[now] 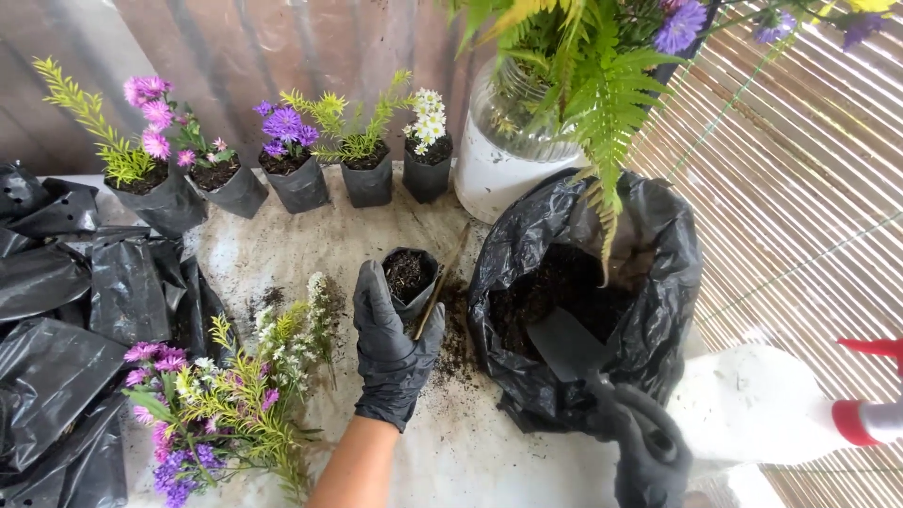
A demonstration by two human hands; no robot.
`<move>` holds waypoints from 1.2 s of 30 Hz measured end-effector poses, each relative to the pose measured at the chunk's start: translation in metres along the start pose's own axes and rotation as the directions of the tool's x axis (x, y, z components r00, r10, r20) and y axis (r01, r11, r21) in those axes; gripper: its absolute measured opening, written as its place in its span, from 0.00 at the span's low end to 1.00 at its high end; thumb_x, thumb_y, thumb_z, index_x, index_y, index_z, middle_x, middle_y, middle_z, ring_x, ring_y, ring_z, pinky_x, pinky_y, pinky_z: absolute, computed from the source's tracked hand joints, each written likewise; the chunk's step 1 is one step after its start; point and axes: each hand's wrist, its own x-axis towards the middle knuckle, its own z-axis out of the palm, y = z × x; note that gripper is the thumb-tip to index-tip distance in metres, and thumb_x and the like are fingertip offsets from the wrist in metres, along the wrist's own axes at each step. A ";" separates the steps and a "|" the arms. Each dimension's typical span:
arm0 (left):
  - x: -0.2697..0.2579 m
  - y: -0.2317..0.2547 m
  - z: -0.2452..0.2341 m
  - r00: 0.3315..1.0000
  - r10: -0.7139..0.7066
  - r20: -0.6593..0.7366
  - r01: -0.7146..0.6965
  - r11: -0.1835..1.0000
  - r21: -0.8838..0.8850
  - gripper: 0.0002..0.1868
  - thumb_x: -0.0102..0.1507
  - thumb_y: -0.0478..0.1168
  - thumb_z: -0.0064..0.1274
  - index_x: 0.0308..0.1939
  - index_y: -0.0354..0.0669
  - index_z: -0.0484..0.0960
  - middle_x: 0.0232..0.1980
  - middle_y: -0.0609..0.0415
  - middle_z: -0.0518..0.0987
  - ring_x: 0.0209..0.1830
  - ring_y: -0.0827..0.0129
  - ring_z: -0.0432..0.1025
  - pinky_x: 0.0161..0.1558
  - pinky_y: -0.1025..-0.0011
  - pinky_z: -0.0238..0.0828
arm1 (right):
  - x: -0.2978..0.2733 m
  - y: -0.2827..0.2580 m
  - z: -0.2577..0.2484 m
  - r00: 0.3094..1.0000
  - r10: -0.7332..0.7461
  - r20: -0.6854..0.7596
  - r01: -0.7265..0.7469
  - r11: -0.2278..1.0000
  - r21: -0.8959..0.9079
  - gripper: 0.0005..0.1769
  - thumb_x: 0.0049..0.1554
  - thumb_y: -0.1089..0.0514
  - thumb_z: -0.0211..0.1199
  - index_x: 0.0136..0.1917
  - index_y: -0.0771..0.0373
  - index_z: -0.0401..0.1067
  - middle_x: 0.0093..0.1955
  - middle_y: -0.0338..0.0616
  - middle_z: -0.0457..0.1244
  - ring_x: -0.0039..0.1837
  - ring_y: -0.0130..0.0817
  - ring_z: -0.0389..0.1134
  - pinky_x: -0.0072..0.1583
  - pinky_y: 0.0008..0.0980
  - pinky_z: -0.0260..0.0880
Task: Filling a small plastic pot with soil using a trowel and planting white flowers.
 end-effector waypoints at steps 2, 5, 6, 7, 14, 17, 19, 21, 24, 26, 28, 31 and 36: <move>0.001 -0.001 -0.001 1.000 -0.001 -0.008 0.001 1.000 0.000 0.51 0.66 0.46 0.60 0.83 0.41 0.41 0.79 0.31 0.55 0.81 0.39 0.56 0.78 0.53 0.61 | -0.003 -0.003 0.017 0.987 -0.001 -0.162 -0.021 0.991 -0.132 0.05 0.59 0.70 0.64 0.51 0.70 0.76 0.53 0.58 0.72 0.40 0.41 0.73 0.39 0.32 0.75; 0.000 -0.006 0.002 1.000 0.001 -0.013 -0.001 1.000 0.005 0.52 0.66 0.47 0.61 0.83 0.42 0.42 0.79 0.32 0.56 0.80 0.38 0.57 0.77 0.51 0.63 | -0.009 0.000 0.011 0.973 -0.228 -0.037 0.221 0.966 -0.136 0.02 0.57 0.66 0.66 0.43 0.65 0.78 0.54 0.45 0.71 0.34 0.35 0.73 0.37 0.26 0.78; 0.000 -0.005 0.001 1.000 0.000 -0.010 0.000 1.000 0.003 0.52 0.66 0.47 0.61 0.83 0.42 0.42 0.79 0.32 0.56 0.80 0.38 0.57 0.77 0.51 0.63 | -0.009 0.001 0.008 0.973 -0.227 -0.040 0.219 0.966 -0.139 0.02 0.57 0.66 0.66 0.43 0.65 0.78 0.54 0.45 0.71 0.34 0.35 0.73 0.37 0.26 0.78; 0.000 -0.004 0.001 1.000 -0.017 -0.002 0.017 1.000 0.009 0.51 0.66 0.48 0.60 0.83 0.42 0.42 0.79 0.32 0.56 0.80 0.39 0.57 0.77 0.51 0.63 | -0.010 0.001 0.005 0.980 -0.184 -0.083 0.175 0.979 -0.105 0.04 0.59 0.69 0.62 0.48 0.67 0.76 0.47 0.53 0.71 0.34 0.37 0.71 0.39 0.28 0.77; 0.000 -0.002 0.000 0.998 -0.060 0.009 0.059 0.997 0.047 0.51 0.65 0.49 0.60 0.82 0.41 0.43 0.79 0.32 0.58 0.78 0.37 0.59 0.74 0.50 0.65 | -0.004 -0.002 -0.017 0.979 -0.173 -0.110 0.179 0.982 0.053 0.10 0.59 0.71 0.56 0.52 0.66 0.76 0.40 0.64 0.68 0.33 0.42 0.70 0.37 0.24 0.72; -0.002 -0.001 0.000 0.995 -0.097 0.012 0.097 0.995 0.022 0.53 0.65 0.50 0.60 0.83 0.43 0.40 0.79 0.31 0.58 0.79 0.37 0.58 0.73 0.49 0.65 | -0.008 -0.024 0.000 0.976 -0.171 -0.137 0.164 0.984 -0.064 0.15 0.58 0.74 0.51 0.51 0.65 0.76 0.39 0.61 0.68 0.32 0.38 0.69 0.34 0.23 0.68; -0.002 0.000 0.001 0.990 -0.138 0.016 0.138 0.990 0.002 0.55 0.65 0.51 0.60 0.83 0.44 0.37 0.79 0.29 0.57 0.78 0.35 0.58 0.69 0.47 0.68 | 0.007 -0.026 -0.003 0.958 -0.257 0.124 0.250 0.966 0.071 0.14 0.60 0.70 0.53 0.55 0.66 0.76 0.41 0.60 0.70 0.35 0.38 0.73 0.38 0.26 0.77; -0.004 -0.002 0.001 0.984 -0.179 0.022 0.179 0.984 -0.019 0.57 0.65 0.52 0.59 0.83 0.45 0.34 0.79 0.28 0.57 0.78 0.33 0.58 0.65 0.45 0.70 | 0.015 -0.031 0.007 0.863 -0.348 0.365 0.282 0.933 0.222 0.15 0.62 0.67 0.56 0.60 0.66 0.76 0.43 0.60 0.73 0.38 0.39 0.78 0.42 0.30 0.86; -0.007 -0.011 0.006 0.980 -0.196 0.044 0.198 0.979 -0.054 0.55 0.65 0.56 0.56 0.83 0.44 0.36 0.81 0.31 0.53 0.81 0.35 0.53 0.71 0.45 0.65 | 0.019 -0.060 0.046 0.931 -0.192 0.311 0.162 0.979 0.122 0.14 0.56 0.69 0.61 0.56 0.72 0.76 0.49 0.60 0.73 0.42 0.42 0.75 0.44 0.32 0.80; -0.013 -0.020 0.012 0.980 -0.189 0.057 0.192 0.980 -0.045 0.53 0.66 0.58 0.54 0.83 0.44 0.38 0.83 0.35 0.50 0.83 0.39 0.48 0.76 0.45 0.58 | 0.018 -0.093 0.081 0.823 -0.230 0.520 0.319 0.944 -0.086 0.11 0.59 0.60 0.60 0.52 0.69 0.77 0.35 0.53 0.74 0.31 0.36 0.78 0.31 0.29 0.84; -0.013 -0.022 0.013 0.989 -0.142 0.028 0.143 0.989 -0.032 0.53 0.67 0.57 0.54 0.83 0.44 0.38 0.83 0.35 0.50 0.83 0.40 0.48 0.77 0.46 0.58 | 0.024 -0.107 0.100 0.833 -0.168 0.526 0.300 0.938 -0.175 0.13 0.59 0.59 0.61 0.54 0.69 0.77 0.36 0.55 0.75 0.31 0.37 0.79 0.30 0.29 0.83; -0.013 -0.023 0.012 0.996 -0.088 0.003 0.088 0.996 -0.034 0.51 0.68 0.54 0.54 0.84 0.44 0.38 0.83 0.34 0.50 0.83 0.40 0.49 0.78 0.47 0.57 | 0.036 -0.124 0.125 0.798 -0.079 0.598 0.281 0.926 -0.253 0.17 0.59 0.57 0.60 0.56 0.70 0.76 0.40 0.57 0.76 0.31 0.39 0.79 0.29 0.28 0.82; 0.008 0.009 0.005 0.951 -0.308 -0.012 0.307 0.948 0.079 0.62 0.58 0.55 0.68 0.83 0.44 0.41 0.70 0.33 0.66 0.64 0.38 0.68 0.55 0.40 0.77 | 0.013 -0.192 0.201 0.929 0.121 0.350 0.067 0.873 -0.483 0.11 0.54 0.64 0.64 0.40 0.79 0.78 0.28 0.68 0.68 0.25 0.52 0.71 0.26 0.39 0.71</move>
